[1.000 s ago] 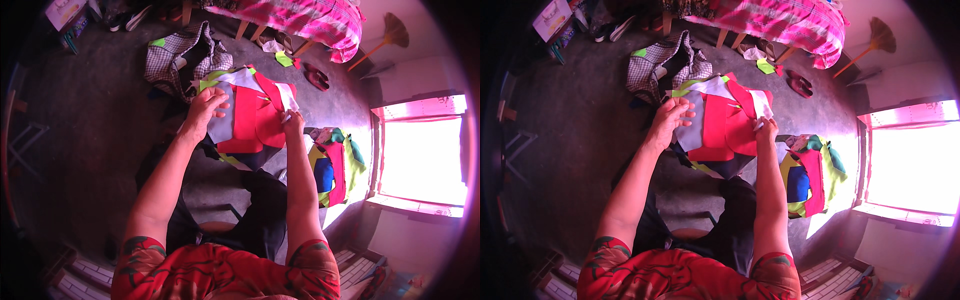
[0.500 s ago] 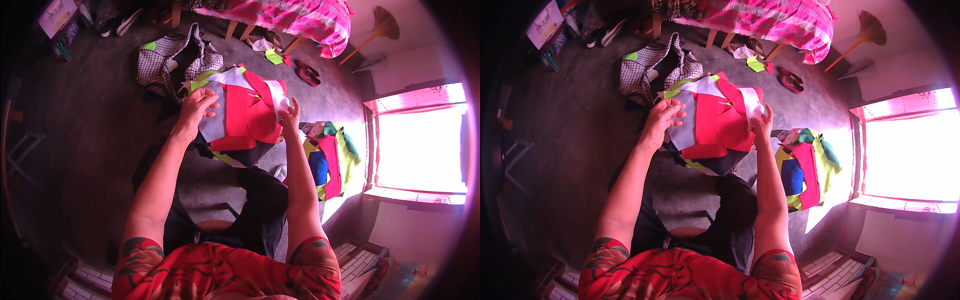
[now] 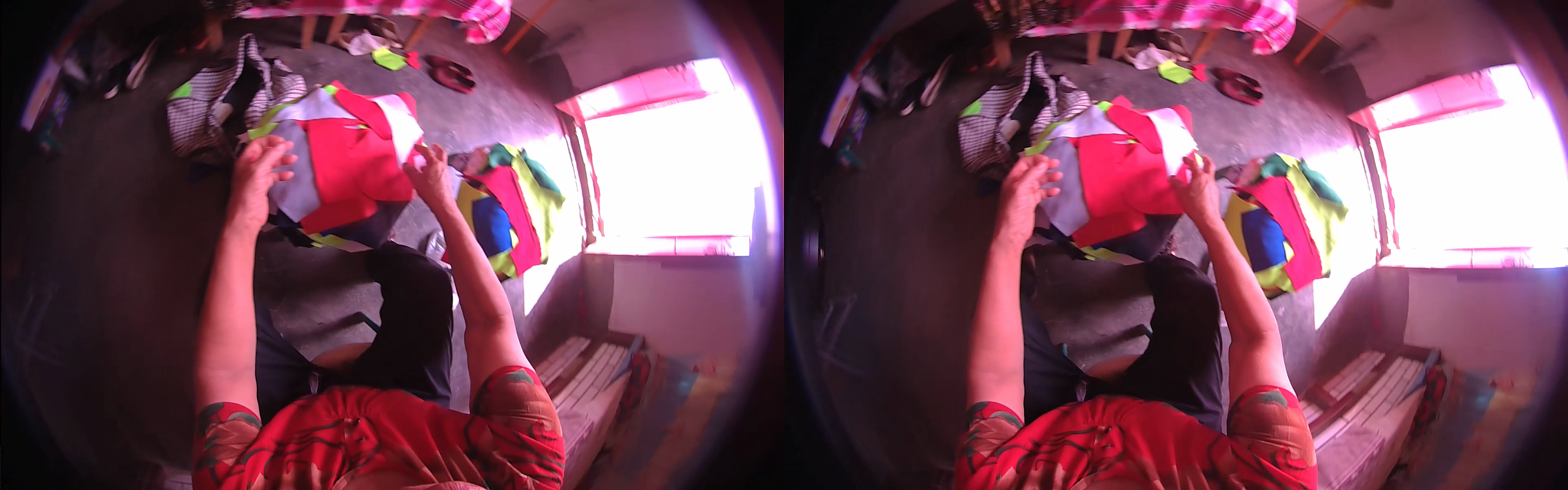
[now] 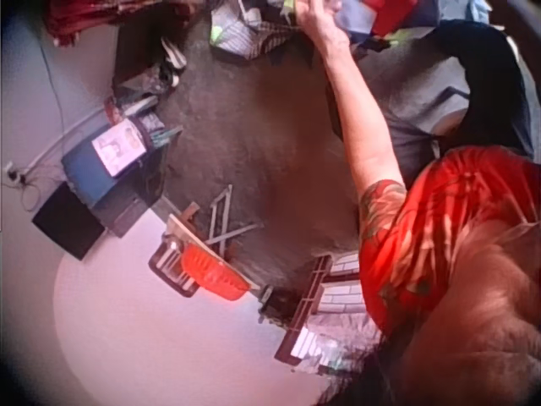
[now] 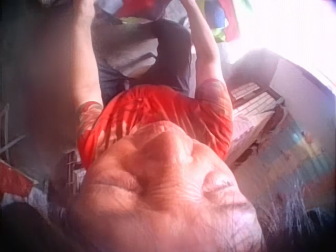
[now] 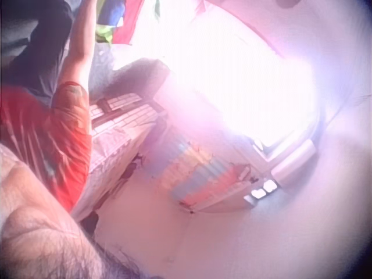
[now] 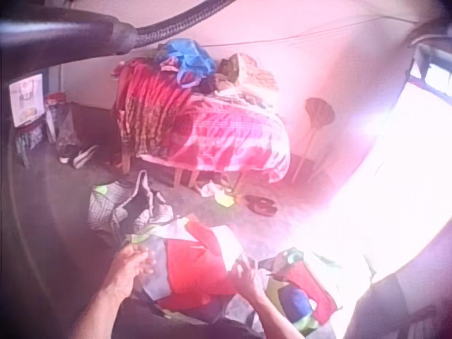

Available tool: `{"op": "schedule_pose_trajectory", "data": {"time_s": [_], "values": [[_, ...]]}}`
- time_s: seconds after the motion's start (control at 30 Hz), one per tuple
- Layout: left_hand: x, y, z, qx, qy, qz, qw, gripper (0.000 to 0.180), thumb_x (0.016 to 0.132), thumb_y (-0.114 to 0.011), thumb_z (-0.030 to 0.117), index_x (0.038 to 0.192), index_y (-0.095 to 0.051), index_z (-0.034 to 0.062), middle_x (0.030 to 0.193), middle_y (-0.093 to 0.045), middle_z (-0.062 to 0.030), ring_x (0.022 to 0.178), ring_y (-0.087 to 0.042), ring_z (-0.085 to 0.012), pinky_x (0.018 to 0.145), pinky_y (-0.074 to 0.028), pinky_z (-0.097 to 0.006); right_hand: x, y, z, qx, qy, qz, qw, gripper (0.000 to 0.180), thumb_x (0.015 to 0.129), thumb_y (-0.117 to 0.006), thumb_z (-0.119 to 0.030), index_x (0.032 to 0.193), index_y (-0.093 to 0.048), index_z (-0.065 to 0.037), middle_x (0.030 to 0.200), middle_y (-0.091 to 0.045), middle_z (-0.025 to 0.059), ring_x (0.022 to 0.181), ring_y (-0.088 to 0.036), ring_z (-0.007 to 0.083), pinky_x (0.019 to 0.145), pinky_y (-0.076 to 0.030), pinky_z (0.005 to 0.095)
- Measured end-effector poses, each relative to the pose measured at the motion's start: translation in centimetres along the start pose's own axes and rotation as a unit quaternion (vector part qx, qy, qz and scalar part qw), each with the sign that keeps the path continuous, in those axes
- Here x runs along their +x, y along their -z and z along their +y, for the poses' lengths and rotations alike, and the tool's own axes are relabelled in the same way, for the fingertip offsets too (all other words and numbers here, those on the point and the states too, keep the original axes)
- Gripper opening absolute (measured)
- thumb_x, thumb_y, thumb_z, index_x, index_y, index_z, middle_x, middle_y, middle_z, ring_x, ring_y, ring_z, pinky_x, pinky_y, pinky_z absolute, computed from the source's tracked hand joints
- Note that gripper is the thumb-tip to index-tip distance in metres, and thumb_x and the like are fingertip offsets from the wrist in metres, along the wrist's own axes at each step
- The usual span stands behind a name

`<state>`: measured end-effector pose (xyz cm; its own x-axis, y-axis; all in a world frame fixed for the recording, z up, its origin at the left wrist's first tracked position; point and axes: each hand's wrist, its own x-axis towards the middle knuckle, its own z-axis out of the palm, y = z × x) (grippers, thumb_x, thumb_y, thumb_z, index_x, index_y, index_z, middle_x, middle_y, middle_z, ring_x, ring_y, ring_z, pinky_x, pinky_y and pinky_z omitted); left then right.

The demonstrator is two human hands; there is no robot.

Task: The person sits on the floor and sorts through a pile of colorful fabric pieces, picking up individual pieces, unfolding them, and placing them into a separate stack. The person handles the fabric by hand, repeatedly picking, unfolding, and restacking the pieces.

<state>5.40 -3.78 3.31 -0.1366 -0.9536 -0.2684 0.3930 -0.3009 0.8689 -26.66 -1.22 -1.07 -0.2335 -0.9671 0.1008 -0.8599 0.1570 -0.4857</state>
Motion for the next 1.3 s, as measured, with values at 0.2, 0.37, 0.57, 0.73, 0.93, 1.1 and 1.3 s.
{"op": "schedule_pose_trajectory", "data": {"time_s": [0.2,0.37,0.57,0.73,0.93,1.1,1.3], "values": [[0.1,0.2,-0.4,0.042,-0.001,-0.008,0.999,0.021,0.086,-0.058,0.023,0.1,-0.053,0.0082,0.1,-0.061,-0.005,0.086,-0.059,-0.0133,0.07,-0.046,-0.026,-7.1,7.2,-5.1,0.136,0.032,0.015,0.99,0.031,0.077,-0.063,-0.008,0.109,-0.061,-0.008,0.126,-0.049,0.0153,0.097,-0.061,0.0218,0.075,-0.051,0.0288],[0.0,0.0,-0.6,0.059,0.007,-0.017,0.998,0.022,0.086,-0.058,0.022,0.101,-0.053,0.0084,0.099,-0.061,-0.0052,0.085,-0.059,-0.0133,0.069,-0.046,-0.026,-10.9,11.5,-3.0,0.108,0.051,0.083,0.989,0.031,0.075,-0.063,-0.002,0.106,-0.061,-0.008,0.115,-0.057,0.0113,0.1,-0.058,0.0237,0.077,-0.052,0.0323],[-0.6,-0.1,-0.2,0.072,0.012,-0.024,0.997,0.022,0.085,-0.059,0.024,0.1,-0.054,0.0081,0.099,-0.062,-0.005,0.085,-0.059,-0.0123,0.069,-0.046,-0.025,-12.3,13.8,1.9,-0.023,-0.03,0.19,0.981,0.053,0.07,-0.072,-0.016,0.12,-0.052,-0.009,0.122,-0.052,0.0116,0.112,-0.049,0.0294,0.089,-0.044,0.0385],[-0.6,0.0,-0.2,0.072,0.013,-0.028,0.997,0.022,0.085,-0.06,0.024,0.1,-0.054,0.0082,0.099,-0.062,-0.0051,0.085,-0.059,-0.012,0.068,-0.045,-0.024,-13.0,12.0,3.7,-0.123,-0.067,0.149,0.979,0.088,0.062,-0.078,-0.033,0.135,-0.034,-0.008,0.135,-0.038,0.0168,0.125,-0.035,0.0336,0.101,-0.031,0.0445],[-0.6,-0.3,-0.4,0.075,0.014,-0.037,0.996,0.022,0.086,-0.059,0.025,0.1,-0.054,0.0091,0.099,-0.061,-0.0049,0.085,-0.059,-0.0128,0.069,-0.045,-0.024,-12.4,9.7,5.2,-0.244,-0.068,0.144,0.957,0.087,0.066,-0.074,-0.034,0.136,-0.032,-0.005,0.135,-0.038,0.0202,0.123,-0.039,0.0353,0.099,-0.032,0.0462],[-0.6,-0.6,-0.4,0.084,0.023,-0.038,0.995,0.021,0.086,-0.059,0.025,0.1,-0.054,0.0093,0.099,-0.061,-0.0049,0.086,-0.059,-0.0124,0.069,-0.045,-0.024,-12.4,9.6,6.3,-0.241,-0.047,0.179,0.953,0.059,0.081,-0.058,-0.028,0.133,-0.039,-0.008,0.131,-0.044,0.0185,0.118,-0.046,0.0344,0.096,-0.038,0.0418],[-0.5,-0.2,-0.5,0.086,0.023,-0.045,0.995,0.021,0.086,-0.058,0.025,0.1,-0.054,0.0094,0.098,-0.061,-0.0046,0.085,-0.059,-0.0118,0.07,-0.045,-0.024,-11.4,11.0,5.3,-0.179,-0.129,0.182,0.958,0.038,0.085,-0.052,-0.027,0.122,-0.052,-0.016,0.119,-0.056,0.009,0.106,-0.056,0.0289,0.087,-0.045,0.0415]]}}
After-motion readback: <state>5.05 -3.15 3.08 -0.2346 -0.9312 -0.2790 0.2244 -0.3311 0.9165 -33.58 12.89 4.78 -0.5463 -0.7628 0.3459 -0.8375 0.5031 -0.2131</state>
